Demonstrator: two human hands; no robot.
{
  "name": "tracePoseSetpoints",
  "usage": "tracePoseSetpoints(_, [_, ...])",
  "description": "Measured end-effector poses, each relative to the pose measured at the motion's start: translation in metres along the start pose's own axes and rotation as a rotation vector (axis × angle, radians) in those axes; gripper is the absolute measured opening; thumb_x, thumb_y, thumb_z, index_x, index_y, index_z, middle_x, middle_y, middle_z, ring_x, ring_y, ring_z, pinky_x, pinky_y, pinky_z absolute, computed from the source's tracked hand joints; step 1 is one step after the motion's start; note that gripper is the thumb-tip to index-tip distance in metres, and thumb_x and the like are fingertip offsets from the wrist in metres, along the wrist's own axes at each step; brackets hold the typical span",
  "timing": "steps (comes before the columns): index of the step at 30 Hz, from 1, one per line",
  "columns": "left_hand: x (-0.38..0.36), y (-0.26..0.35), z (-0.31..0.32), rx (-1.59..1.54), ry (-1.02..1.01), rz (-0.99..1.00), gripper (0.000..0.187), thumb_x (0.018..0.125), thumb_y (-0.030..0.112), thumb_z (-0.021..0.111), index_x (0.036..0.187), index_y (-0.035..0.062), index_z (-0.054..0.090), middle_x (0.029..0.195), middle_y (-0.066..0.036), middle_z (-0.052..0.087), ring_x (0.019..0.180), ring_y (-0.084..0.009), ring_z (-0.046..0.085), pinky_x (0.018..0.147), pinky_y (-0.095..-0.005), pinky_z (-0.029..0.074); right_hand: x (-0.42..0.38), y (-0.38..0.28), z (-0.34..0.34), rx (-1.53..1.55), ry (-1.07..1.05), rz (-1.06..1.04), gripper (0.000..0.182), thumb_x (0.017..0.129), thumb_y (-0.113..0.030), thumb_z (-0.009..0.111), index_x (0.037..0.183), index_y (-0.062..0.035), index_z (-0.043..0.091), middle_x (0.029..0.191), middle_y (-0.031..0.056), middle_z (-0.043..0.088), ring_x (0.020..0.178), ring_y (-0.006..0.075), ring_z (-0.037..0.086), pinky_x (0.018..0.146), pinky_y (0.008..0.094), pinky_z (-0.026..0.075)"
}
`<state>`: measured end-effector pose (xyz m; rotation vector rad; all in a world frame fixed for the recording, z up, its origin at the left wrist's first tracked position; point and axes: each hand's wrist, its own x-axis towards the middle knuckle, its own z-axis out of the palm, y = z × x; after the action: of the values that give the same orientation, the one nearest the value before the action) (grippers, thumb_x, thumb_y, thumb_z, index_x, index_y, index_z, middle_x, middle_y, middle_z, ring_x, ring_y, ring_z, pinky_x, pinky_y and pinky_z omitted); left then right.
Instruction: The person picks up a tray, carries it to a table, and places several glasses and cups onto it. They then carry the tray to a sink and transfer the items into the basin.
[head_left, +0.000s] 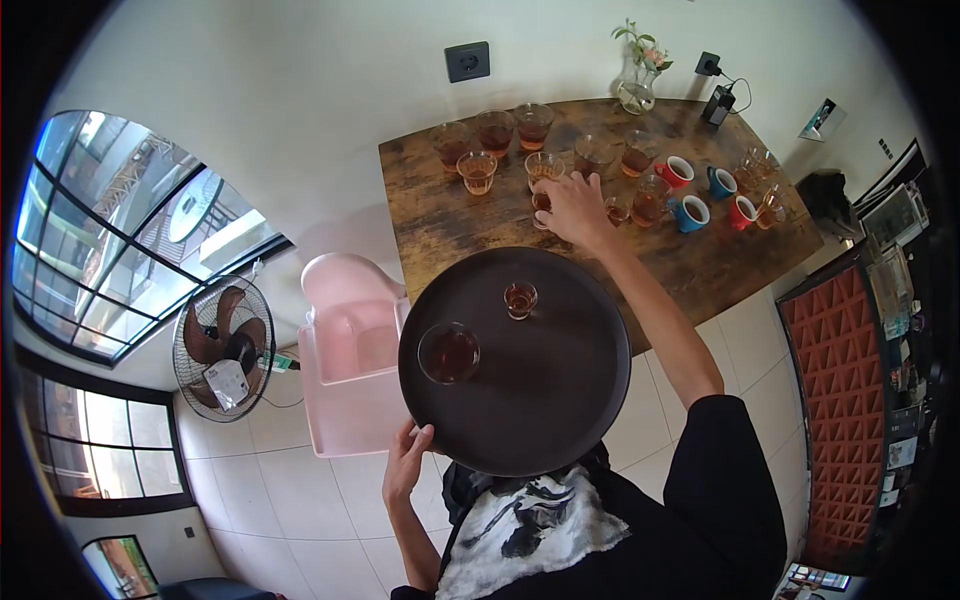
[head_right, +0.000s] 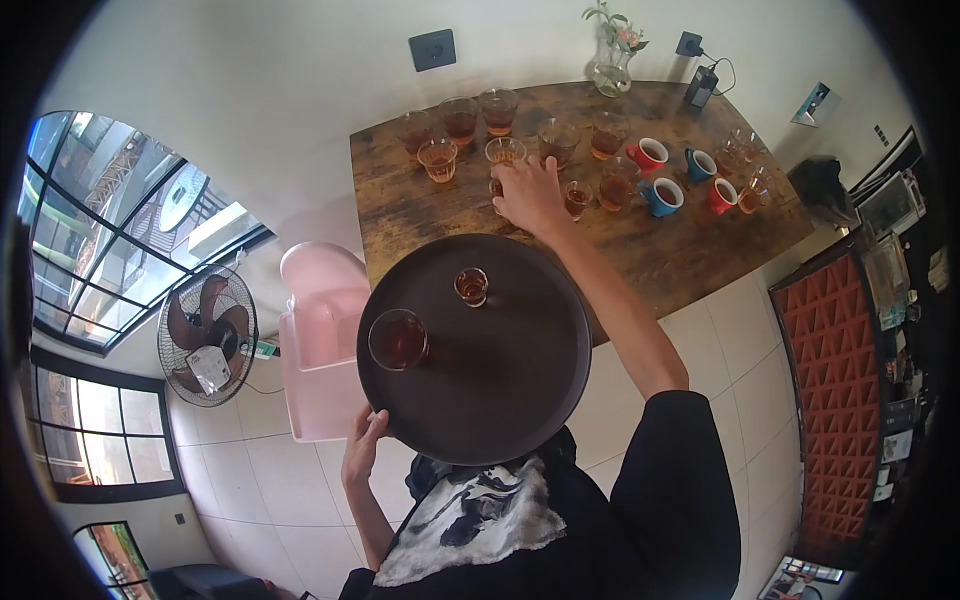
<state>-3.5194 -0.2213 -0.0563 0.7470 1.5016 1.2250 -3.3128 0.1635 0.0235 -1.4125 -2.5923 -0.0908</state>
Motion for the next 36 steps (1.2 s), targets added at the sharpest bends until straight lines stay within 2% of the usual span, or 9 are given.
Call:
tracePoseSetpoints(3, [-0.001,-0.003,-0.005,0.011,-0.161,-0.044,0.04,0.099,0.025,0.058,0.129,-0.0012,0.054,0.099,-0.011,0.069,0.08,-0.0176,0.067,0.075,-0.03,0.053,0.001,0.005,-0.008,0.124,-0.098,0.02,0.042,0.078,-0.03,0.074,0.116,-0.0137,0.065,0.104,0.0109,0.065,0.11,0.0284,0.055,0.094,0.0447,0.033])
tracePoseSetpoints(5, [-0.005,0.0,-0.001,-0.021,-0.214,-0.073,0.038,0.098,0.024,0.059,0.126,-0.0017,0.055,0.099,-0.012,0.069,0.081,-0.0186,0.068,0.075,-0.0301,0.053,-0.006,0.005,-0.016,0.146,0.075,-0.018,0.037,0.078,-0.028,0.074,0.111,-0.0131,0.066,0.101,0.0094,0.066,0.109,0.0276,0.055,0.094,0.0445,0.034])
tracePoseSetpoints(9, [-0.009,-0.007,0.007,-0.065,-0.349,-0.175,0.036,0.098,0.024,0.059,0.122,-0.0021,0.056,0.098,-0.013,0.07,0.084,-0.0208,0.07,0.076,-0.0297,0.053,-0.04,-0.006,-0.069,0.19,0.068,0.021,0.034,0.077,-0.028,0.074,0.107,-0.0124,0.066,0.099,0.0073,0.065,0.107,0.0263,0.055,0.094,0.0437,0.033])
tracePoseSetpoints(14, [-0.005,-0.012,-0.003,-0.014,-0.535,-0.16,0.034,0.098,0.025,0.058,0.115,-0.0044,0.059,0.093,-0.012,0.071,0.086,-0.0212,0.07,0.078,-0.0311,0.053,-0.101,-0.019,-0.092,0.245,-0.02,-0.12,0.033,0.077,-0.03,0.075,0.105,-0.0136,0.067,0.093,0.006,0.062,0.1,0.0233,0.055,0.09,0.0412,0.034])
tracePoseSetpoints(23, [0.033,0.009,-0.024,0.062,-0.033,0.064,0.04,0.104,0.034,0.043,0.108,-0.0016,0.061,0.08,-0.011,0.071,0.076,-0.0196,0.069,0.067,-0.0303,0.052,-0.161,-0.055,-0.054,0.199,-0.083,-0.287,0.042,0.074,-0.03,0.079,0.111,-0.0158,0.063,0.09,0.0041,0.06,0.095,0.0195,0.054,0.087,0.0383,0.035])
tracePoseSetpoints(27, [0.048,0.01,-0.014,0.096,0.087,0.107,0.035,0.102,0.033,0.049,0.106,0.002,0.063,0.081,-0.006,0.068,0.07,-0.0129,0.063,0.064,-0.0262,0.05,-0.154,-0.044,-0.069,0.366,-0.246,-0.215,0.047,0.081,-0.036,0.072,0.122,-0.0158,0.06,0.1,0.0058,0.061,0.099,0.0224,0.056,0.09,0.039,0.036])
tracePoseSetpoints(28, [0.047,0.018,-0.003,0.045,0.126,0.093,0.029,0.1,0.031,0.055,0.097,0.0037,0.063,0.077,-0.002,0.063,0.067,-0.0095,0.058,0.061,-0.0245,0.047,-0.145,-0.038,-0.07,0.365,-0.243,-0.221,0.047,0.081,-0.036,0.072,0.122,-0.0158,0.06,0.1,0.0058,0.061,0.099,0.0224,0.056,0.09,0.039,0.036])
tracePoseSetpoints(32, [0.048,0.008,-0.002,0.003,0.102,0.112,0.028,0.099,0.026,0.059,0.079,0.0067,0.054,0.068,0.002,0.054,0.062,-0.0072,0.051,0.058,-0.0246,0.044,-0.092,0.001,-0.06,0.256,0.167,0.013,0.05,0.084,-0.037,0.069,0.127,-0.0126,0.059,0.121,0.0117,0.06,0.114,0.0284,0.051,0.101,0.0441,0.033])
tracePoseSetpoints(36, [0.047,0.008,-0.002,0.021,0.065,0.134,0.03,0.099,0.025,0.059,0.077,0.0067,0.053,0.066,0.002,0.054,0.061,-0.0072,0.052,0.058,-0.0237,0.043,-0.04,0.035,-0.014,0.036,0.193,-0.028,0.048,0.083,-0.033,0.07,0.126,-0.0126,0.06,0.116,0.0121,0.061,0.113,0.0285,0.052,0.096,0.044,0.035])
